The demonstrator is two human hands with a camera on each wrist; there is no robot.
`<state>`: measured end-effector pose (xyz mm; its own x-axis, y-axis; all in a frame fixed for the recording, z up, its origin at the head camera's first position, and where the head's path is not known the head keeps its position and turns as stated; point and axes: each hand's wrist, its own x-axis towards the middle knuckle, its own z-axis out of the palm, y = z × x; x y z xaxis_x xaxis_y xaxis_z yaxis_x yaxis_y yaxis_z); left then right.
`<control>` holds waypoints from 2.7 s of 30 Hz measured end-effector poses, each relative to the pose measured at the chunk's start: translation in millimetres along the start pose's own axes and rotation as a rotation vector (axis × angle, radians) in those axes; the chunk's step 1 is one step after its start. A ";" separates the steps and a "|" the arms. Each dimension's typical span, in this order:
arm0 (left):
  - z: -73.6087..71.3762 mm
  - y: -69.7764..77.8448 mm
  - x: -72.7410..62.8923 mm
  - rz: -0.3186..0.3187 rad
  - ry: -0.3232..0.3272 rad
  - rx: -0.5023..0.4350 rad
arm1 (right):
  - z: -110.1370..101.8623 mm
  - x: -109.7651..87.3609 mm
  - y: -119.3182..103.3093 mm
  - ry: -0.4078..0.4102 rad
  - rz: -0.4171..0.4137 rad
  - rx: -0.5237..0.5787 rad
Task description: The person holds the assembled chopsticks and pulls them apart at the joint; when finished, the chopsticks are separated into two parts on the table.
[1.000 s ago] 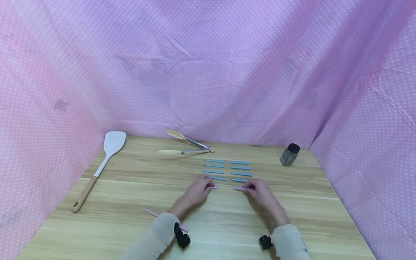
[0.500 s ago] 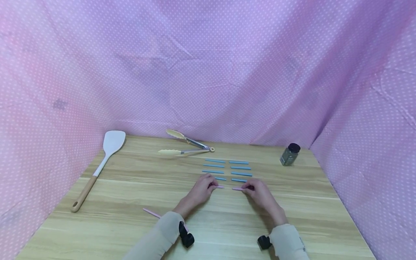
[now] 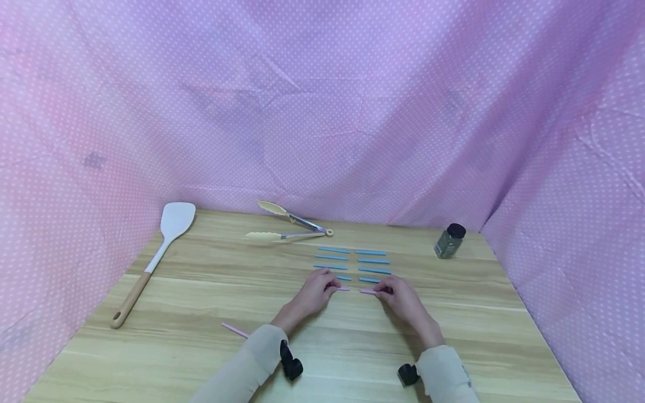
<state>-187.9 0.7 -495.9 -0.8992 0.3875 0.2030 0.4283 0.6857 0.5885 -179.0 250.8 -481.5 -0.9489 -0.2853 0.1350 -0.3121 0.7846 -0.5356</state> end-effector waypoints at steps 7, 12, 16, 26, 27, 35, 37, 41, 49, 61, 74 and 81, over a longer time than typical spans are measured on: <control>1.3 -1.5 1.3 0.007 -0.014 0.021 | 1.5 0.5 1.1 0.032 -0.039 0.014; 1.5 -2.5 1.8 0.014 -0.019 0.010 | 2.2 0.5 1.2 0.043 -0.055 0.004; -0.1 -1.8 0.7 0.027 -0.020 0.029 | 2.0 0.1 0.2 0.043 -0.053 0.002; -23.5 0.7 -12.8 0.105 0.022 0.143 | -2.5 -2.0 -18.8 0.083 -0.096 -0.027; -28.0 -0.3 -15.1 0.113 0.028 0.142 | -2.5 -1.6 -22.5 0.091 -0.115 -0.028; -73.7 -10.2 -38.8 0.056 -0.093 0.063 | 0.9 -0.4 -58.6 0.079 -0.237 0.063; -84.7 -13.8 -44.5 0.024 -0.135 0.009 | 4.8 -1.6 -68.1 0.054 -0.256 0.077; -103.9 -22.7 -55.0 0.000 -0.187 -0.103 | 16.3 -5.2 -87.2 0.000 -0.290 0.116; -119.9 -53.9 -81.7 0.013 -0.171 -0.203 | 47.8 -16.4 -120.3 -0.103 -0.366 0.277; -129.9 -88.7 -125.9 0.006 -0.184 -0.207 | 80.1 -37.2 -151.7 -0.286 -0.357 0.344; -144.3 -102.3 -145.3 0.039 -0.284 -0.168 | 89.4 -43.8 -160.8 -0.353 -0.360 0.237; -143.8 -103.6 -145.8 0.097 -0.272 -0.124 | 88.7 -43.3 -162.2 -0.353 -0.414 0.157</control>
<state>-113.9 -215.4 -474.0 -0.7909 0.6094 0.0561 0.4818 0.5635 0.6711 -83.2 87.0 -474.4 -0.6674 -0.7395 0.0879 -0.6186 0.4847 -0.6183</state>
